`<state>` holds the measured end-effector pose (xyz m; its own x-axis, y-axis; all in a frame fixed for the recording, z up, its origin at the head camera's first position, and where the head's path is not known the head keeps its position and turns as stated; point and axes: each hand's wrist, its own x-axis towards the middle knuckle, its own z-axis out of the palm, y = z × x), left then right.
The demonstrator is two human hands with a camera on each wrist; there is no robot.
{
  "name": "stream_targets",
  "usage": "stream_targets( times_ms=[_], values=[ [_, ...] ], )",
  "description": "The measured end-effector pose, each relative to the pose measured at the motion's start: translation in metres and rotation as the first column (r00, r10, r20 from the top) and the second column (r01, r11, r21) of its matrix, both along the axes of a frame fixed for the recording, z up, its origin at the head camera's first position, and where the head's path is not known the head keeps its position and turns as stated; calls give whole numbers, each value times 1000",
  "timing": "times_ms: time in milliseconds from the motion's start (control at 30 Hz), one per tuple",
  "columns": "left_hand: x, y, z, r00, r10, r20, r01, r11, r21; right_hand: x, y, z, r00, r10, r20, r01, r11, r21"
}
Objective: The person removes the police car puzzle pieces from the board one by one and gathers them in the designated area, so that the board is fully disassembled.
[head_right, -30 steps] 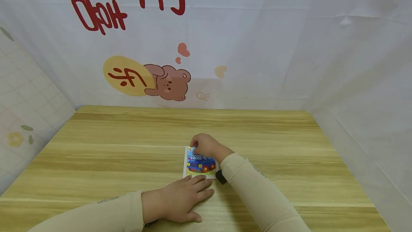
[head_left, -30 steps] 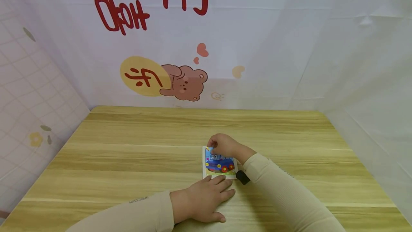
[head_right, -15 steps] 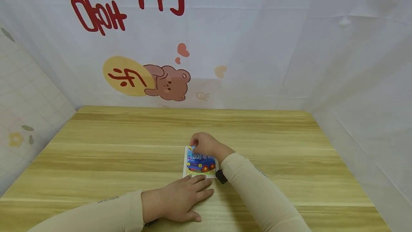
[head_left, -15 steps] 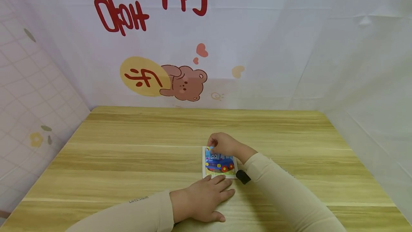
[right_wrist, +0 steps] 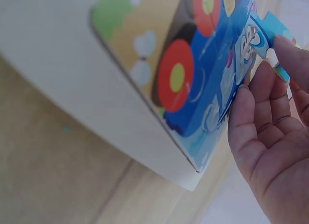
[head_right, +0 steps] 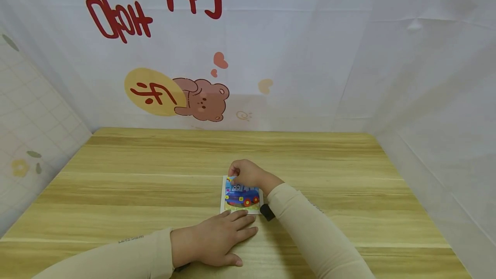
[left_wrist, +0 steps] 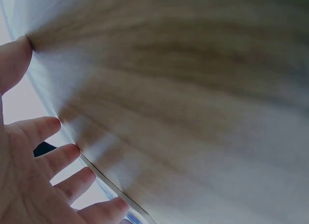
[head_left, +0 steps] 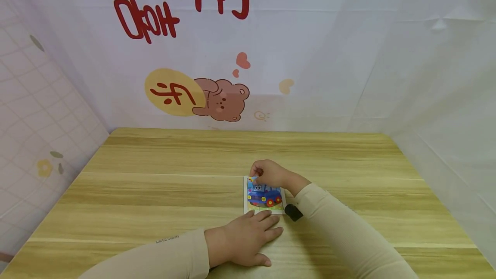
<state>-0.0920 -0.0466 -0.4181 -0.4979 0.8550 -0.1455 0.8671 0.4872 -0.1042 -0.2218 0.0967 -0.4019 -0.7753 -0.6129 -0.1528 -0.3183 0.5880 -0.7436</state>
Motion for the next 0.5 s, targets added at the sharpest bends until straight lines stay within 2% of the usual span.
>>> stream_targets(
  times_ms=[267, 500],
  values=[
    [0, 0, 0, 1000, 4, 2, -4, 1000, -8, 0, -1, 1, 1000, 14, 10, -14, 1000, -1],
    [-1, -1, 1, 1000, -2, 26, 2, 1000, 0, -1, 6, 4, 1000, -14, 5, 14, 1000, -20]
  ],
)
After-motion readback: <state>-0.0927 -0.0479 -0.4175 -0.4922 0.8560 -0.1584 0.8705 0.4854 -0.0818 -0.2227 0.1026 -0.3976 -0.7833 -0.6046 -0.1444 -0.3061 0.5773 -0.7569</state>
